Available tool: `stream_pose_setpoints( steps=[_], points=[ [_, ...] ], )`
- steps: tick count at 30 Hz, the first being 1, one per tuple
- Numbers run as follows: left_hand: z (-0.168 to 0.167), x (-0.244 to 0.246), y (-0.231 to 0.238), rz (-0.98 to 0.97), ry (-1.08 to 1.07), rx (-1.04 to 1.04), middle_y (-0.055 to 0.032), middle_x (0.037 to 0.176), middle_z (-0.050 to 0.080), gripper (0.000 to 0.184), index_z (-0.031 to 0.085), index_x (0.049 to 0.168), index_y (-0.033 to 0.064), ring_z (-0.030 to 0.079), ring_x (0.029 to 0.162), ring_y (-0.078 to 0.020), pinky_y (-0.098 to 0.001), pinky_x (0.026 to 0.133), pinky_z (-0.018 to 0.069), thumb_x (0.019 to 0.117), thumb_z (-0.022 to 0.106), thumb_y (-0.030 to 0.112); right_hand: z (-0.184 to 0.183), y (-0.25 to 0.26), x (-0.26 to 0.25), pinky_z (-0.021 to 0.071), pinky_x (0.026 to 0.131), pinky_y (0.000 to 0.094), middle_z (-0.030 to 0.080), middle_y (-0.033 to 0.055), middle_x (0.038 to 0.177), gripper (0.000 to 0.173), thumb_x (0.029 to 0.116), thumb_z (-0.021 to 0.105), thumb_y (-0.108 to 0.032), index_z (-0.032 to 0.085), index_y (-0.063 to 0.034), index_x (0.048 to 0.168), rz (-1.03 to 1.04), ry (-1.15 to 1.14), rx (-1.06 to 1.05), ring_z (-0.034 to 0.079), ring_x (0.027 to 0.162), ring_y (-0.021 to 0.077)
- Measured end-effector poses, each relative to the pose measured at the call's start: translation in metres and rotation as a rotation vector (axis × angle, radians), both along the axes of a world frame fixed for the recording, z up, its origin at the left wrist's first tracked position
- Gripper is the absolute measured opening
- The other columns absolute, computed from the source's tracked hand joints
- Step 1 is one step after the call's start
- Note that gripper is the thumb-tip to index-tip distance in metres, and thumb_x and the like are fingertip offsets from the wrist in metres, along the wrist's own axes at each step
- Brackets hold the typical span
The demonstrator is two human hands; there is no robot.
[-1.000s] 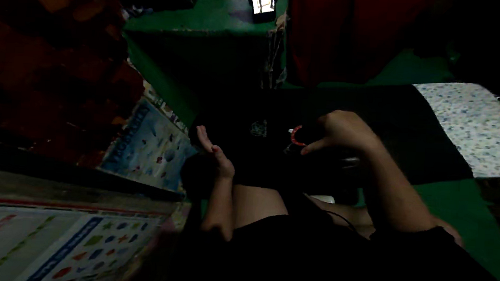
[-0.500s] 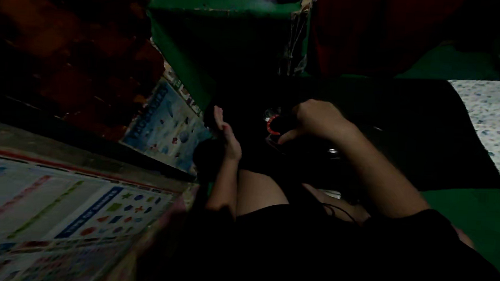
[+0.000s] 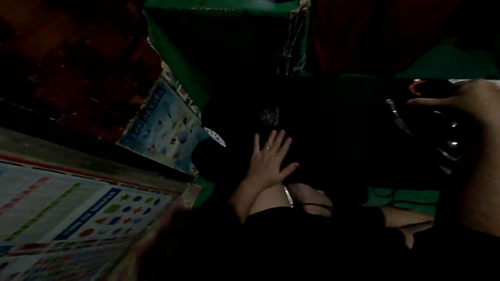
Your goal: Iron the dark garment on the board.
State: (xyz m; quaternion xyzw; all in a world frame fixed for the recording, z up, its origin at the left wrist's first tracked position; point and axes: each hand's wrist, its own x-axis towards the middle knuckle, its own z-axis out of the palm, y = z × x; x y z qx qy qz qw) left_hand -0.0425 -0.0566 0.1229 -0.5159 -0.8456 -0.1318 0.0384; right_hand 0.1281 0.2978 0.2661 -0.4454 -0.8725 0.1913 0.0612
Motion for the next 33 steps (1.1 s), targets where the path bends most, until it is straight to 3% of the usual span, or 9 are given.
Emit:
stream_pose_setpoints(
  steps=[2, 5, 8, 10, 15, 23, 28, 31, 33],
  points=[
    [-0.008, 0.01, 0.004, -0.111, 0.027, 0.045, -0.0137, 0.16, 0.044, 0.068, 0.052, 0.151, 0.0102, 0.034, 0.152, -0.035, -0.0688, 0.121, 0.0149, 0.1035, 0.043, 0.058, 0.002, 0.008, 0.003, 0.0365, 0.09, 0.0833, 0.06, 0.0457, 0.114, 0.07, 0.0933, 0.073, -0.051, 0.064, 0.0151, 0.114, -0.038, -0.009, 0.017, 0.056, 0.111, 0.0648],
    [-0.028, 0.012, 0.008, -0.189, 0.201, 0.228, -0.0109, 0.145, 0.061, 0.053, 0.067, 0.136, 0.011, 0.054, 0.139, -0.0331, -0.0582, 0.113, 0.0393, 0.1042, 0.049, 0.049, 0.004, 0.01, 0.002, 0.0364, 0.089, 0.0822, 0.059, 0.0466, 0.111, 0.067, 0.0943, 0.074, -0.047, 0.063, 0.0173, 0.113, 0.01, -0.001, -0.006, 0.056, 0.109, 0.0645],
    [-0.037, 0.007, 0.009, -0.217, 0.301, 0.331, -0.0091, 0.136, 0.068, 0.045, 0.072, 0.129, 0.0134, 0.061, 0.131, -0.0328, -0.0522, 0.107, 0.0477, 0.1034, 0.053, 0.045, 0.002, 0.012, -0.001, 0.0393, 0.089, 0.0785, 0.063, 0.0406, 0.107, 0.052, 0.0949, 0.076, -0.035, 0.066, 0.0125, 0.113, 0.126, 0.047, -0.073, 0.06, 0.102, 0.0568],
    [-0.043, 0.005, 0.01, -0.23, 0.342, 0.383, -0.0071, 0.132, 0.071, 0.041, 0.075, 0.125, 0.0156, 0.064, 0.128, -0.0312, -0.0486, 0.105, 0.05, 0.1035, 0.054, 0.044, 0.0, 0.012, -0.008, 0.0423, 0.089, 0.0758, 0.067, 0.0361, 0.105, 0.044, 0.094, 0.077, -0.029, 0.069, 0.0092, 0.113, 0.242, 0.057, -0.083, 0.063, 0.1, 0.0526],
    [-0.052, 0.005, 0.013, -0.262, 0.369, 0.538, -0.004, 0.119, 0.076, 0.032, 0.079, 0.115, 0.0164, 0.07, 0.118, -0.0238, -0.0405, 0.102, 0.0535, 0.1029, 0.058, 0.038, 0.003, -0.021, -0.047, 0.0456, 0.087, 0.0743, 0.068, 0.0319, 0.102, 0.049, 0.0894, 0.082, -0.036, 0.07, 0.0067, 0.109, 0.361, 0.003, -0.079, 0.065, 0.098, 0.0498],
    [-0.057, 0.004, 0.016, -0.264, 0.346, 0.591, -0.0034, 0.116, 0.077, 0.033, 0.08, 0.113, 0.0165, 0.071, 0.115, -0.023, -0.0387, 0.1, 0.0546, 0.1027, 0.058, 0.039, 0.006, -0.087, -0.124, 0.05, 0.085, 0.0696, 0.073, 0.021, 0.1, 0.047, 0.0852, 0.084, -0.045, 0.076, -0.0062, 0.112, 0.679, 0.003, -0.065, 0.069, 0.096, 0.0413],
    [-0.057, 0.005, 0.016, -0.265, 0.331, 0.601, -0.0041, 0.114, 0.078, 0.033, 0.08, 0.11, 0.0151, 0.072, 0.113, -0.0219, -0.0381, 0.099, 0.0555, 0.1029, 0.058, 0.038, 0.013, -0.148, -0.167, 0.0511, 0.084, 0.0669, 0.072, 0.0199, 0.098, 0.057, 0.0824, 0.083, -0.055, 0.073, -0.0054, 0.109, 0.781, -0.114, 0.0, 0.068, 0.096, 0.0403],
    [-0.055, 0.003, 0.014, -0.299, 0.32, 0.635, -0.0059, 0.093, 0.079, 0.029, 0.078, 0.089, 0.0123, 0.076, 0.095, -0.0227, -0.038, 0.094, 0.0575, 0.1024, 0.057, 0.026, 0.014, -0.18, -0.192, 0.052, 0.085, 0.065, 0.072, 0.0172, 0.103, 0.058, 0.0824, 0.081, -0.058, 0.072, -0.0099, 0.114, 0.846, -0.121, 0.025, 0.069, 0.1, 0.0381],
    [-0.06, 0.001, 0.016, -0.322, 0.294, 0.68, -0.0061, 0.071, 0.07, 0.028, 0.069, 0.071, 0.0109, 0.069, 0.074, -0.0236, -0.0377, 0.083, 0.0557, 0.0964, 0.058, 0.015, 0.014, -0.199, -0.209, 0.0525, 0.085, 0.0642, 0.072, 0.0166, 0.103, 0.06, 0.0822, 0.08, -0.061, 0.073, -0.0098, 0.113, 0.869, -0.121, 0.039, 0.069, 0.1, 0.0376]
  ],
)
